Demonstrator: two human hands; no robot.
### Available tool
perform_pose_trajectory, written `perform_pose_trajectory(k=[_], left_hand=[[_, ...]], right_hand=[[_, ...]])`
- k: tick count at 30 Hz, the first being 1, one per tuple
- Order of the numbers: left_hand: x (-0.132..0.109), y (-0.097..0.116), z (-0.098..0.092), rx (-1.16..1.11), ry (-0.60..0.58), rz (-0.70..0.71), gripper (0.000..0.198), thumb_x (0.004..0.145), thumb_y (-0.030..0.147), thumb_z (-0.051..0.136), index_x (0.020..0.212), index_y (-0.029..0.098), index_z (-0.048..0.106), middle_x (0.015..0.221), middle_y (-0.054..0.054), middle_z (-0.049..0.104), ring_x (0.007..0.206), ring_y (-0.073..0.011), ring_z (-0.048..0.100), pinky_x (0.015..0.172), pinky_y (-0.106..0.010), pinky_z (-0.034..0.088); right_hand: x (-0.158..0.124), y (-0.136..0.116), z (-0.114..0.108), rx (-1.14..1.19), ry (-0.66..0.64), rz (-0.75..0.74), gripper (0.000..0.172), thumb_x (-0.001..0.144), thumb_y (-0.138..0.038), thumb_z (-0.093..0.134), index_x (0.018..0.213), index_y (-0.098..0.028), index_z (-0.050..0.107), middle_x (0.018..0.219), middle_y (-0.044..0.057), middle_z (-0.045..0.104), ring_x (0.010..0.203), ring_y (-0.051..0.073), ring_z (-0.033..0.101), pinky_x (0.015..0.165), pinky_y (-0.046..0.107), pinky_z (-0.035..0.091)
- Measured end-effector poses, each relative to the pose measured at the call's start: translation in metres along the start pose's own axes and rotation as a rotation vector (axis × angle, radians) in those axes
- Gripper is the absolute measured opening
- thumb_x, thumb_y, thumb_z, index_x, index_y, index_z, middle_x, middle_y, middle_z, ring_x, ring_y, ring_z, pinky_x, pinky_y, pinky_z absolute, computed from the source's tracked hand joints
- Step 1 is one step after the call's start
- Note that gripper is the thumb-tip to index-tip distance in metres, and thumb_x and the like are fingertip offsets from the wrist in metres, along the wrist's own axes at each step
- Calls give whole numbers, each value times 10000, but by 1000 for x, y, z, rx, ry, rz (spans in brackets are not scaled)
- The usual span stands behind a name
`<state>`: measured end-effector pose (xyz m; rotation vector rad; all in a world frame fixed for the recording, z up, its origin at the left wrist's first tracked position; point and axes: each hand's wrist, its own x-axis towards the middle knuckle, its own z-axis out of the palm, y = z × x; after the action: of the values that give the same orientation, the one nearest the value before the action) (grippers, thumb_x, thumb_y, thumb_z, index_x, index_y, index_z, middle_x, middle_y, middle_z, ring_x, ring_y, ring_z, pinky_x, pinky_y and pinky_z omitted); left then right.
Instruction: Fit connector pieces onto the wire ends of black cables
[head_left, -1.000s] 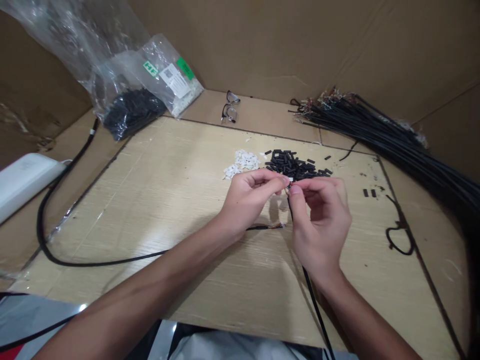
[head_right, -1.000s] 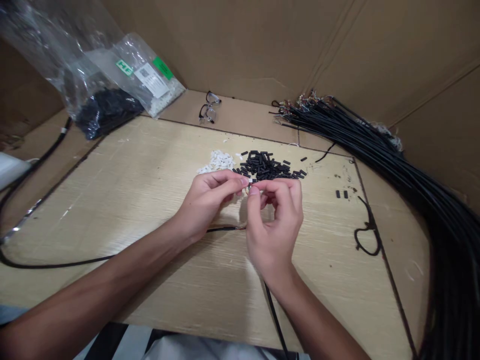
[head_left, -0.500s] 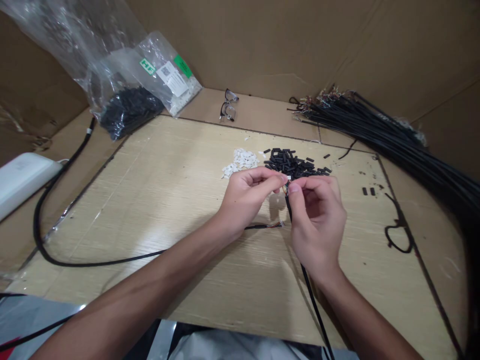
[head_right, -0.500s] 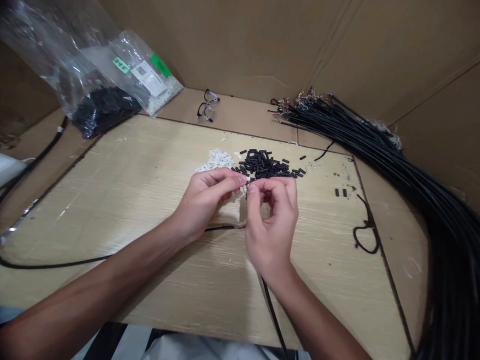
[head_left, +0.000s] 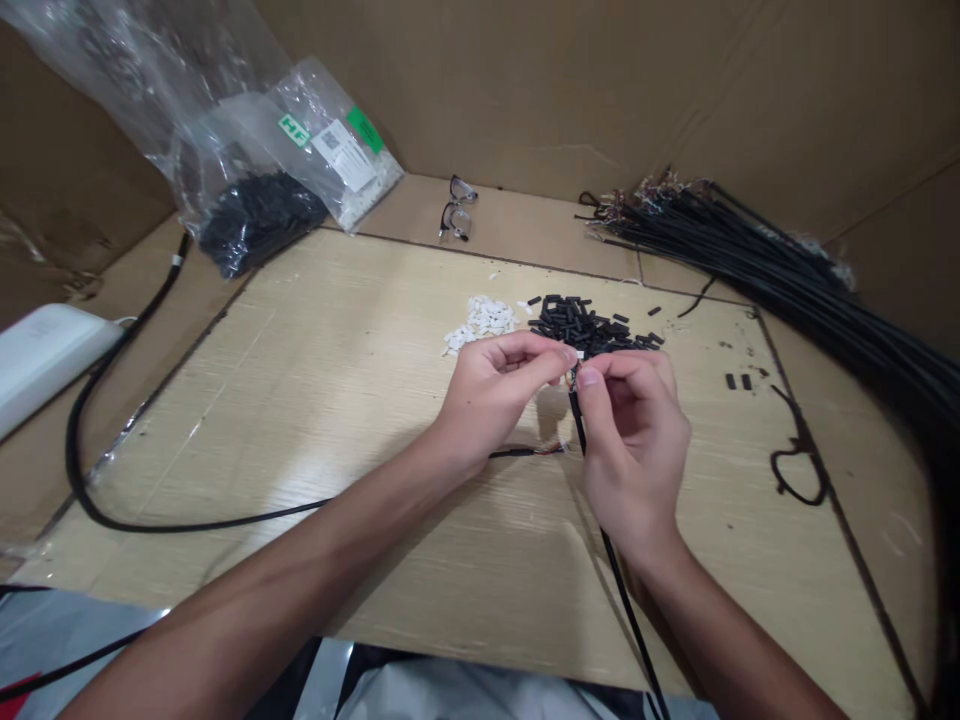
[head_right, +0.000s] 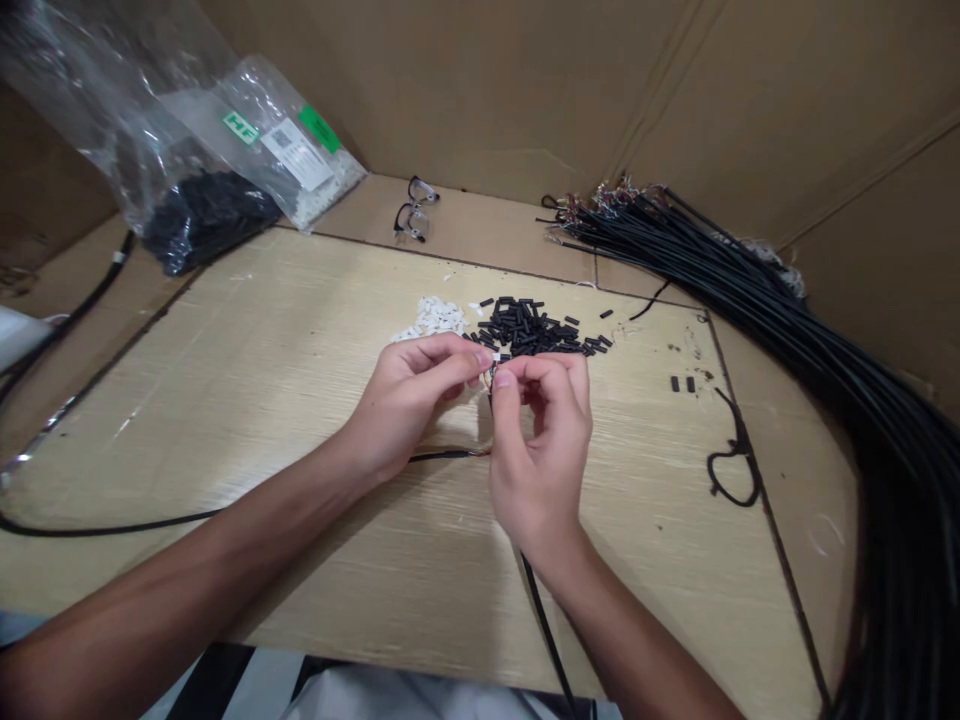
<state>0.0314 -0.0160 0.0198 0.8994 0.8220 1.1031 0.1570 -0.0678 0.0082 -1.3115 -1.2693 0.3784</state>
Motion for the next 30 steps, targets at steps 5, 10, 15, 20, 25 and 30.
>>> perform_pose_trajectory(k=[5, 10, 15, 20, 25, 30], left_hand=[[0, 0, -1, -9, -14, -24, 118, 784, 296, 922, 770, 203, 849, 777, -27, 757, 784, -156, 676, 803, -302, 561], [0, -1, -2, -40, -15, -41, 142, 771, 307, 940, 778, 200, 846, 851, -39, 802, 786, -149, 691, 799, -295, 568], [0, -1, -1, -27, -10, -24, 127, 777, 290, 939, 768, 207, 842, 854, -38, 809, 808, -155, 709, 817, -302, 574], [-1, 1, 0, -13, 0, -17, 133, 781, 289, 932, 753, 208, 831, 825, -31, 791, 806, -157, 707, 812, -306, 571], [-1, 1, 0, 2, 5, -21, 141, 785, 292, 932, 755, 205, 826, 826, -32, 790, 809, -155, 708, 807, -302, 570], [-2, 1, 0, 22, 18, -1, 127, 786, 273, 932, 753, 204, 830, 855, -42, 810, 813, -157, 712, 814, -305, 574]], right_hand=[[0, -1, 0, 6, 10, 6, 105, 1047, -248, 703, 948, -217, 718, 986, 32, 627, 897, 189, 643, 747, 333, 540], [-2, -2, 2, -60, 46, -41, 93, 1037, -218, 699, 944, -219, 700, 980, 21, 593, 855, 172, 621, 717, 318, 536], [-3, -4, 3, -151, 78, -76, 83, 1025, -192, 702, 949, -224, 687, 989, 14, 567, 810, 161, 603, 695, 325, 526], [-4, -5, 1, -232, 72, -104, 90, 1035, -179, 681, 959, -229, 674, 997, 19, 547, 809, 165, 594, 714, 344, 540], [-4, -6, 1, -285, 80, -184, 104, 1031, -150, 670, 969, -233, 657, 1017, 31, 541, 806, 169, 570, 683, 328, 537], [-4, -6, 0, -337, 80, -248, 118, 1036, -133, 654, 973, -232, 643, 994, 35, 537, 790, 175, 542, 698, 334, 553]])
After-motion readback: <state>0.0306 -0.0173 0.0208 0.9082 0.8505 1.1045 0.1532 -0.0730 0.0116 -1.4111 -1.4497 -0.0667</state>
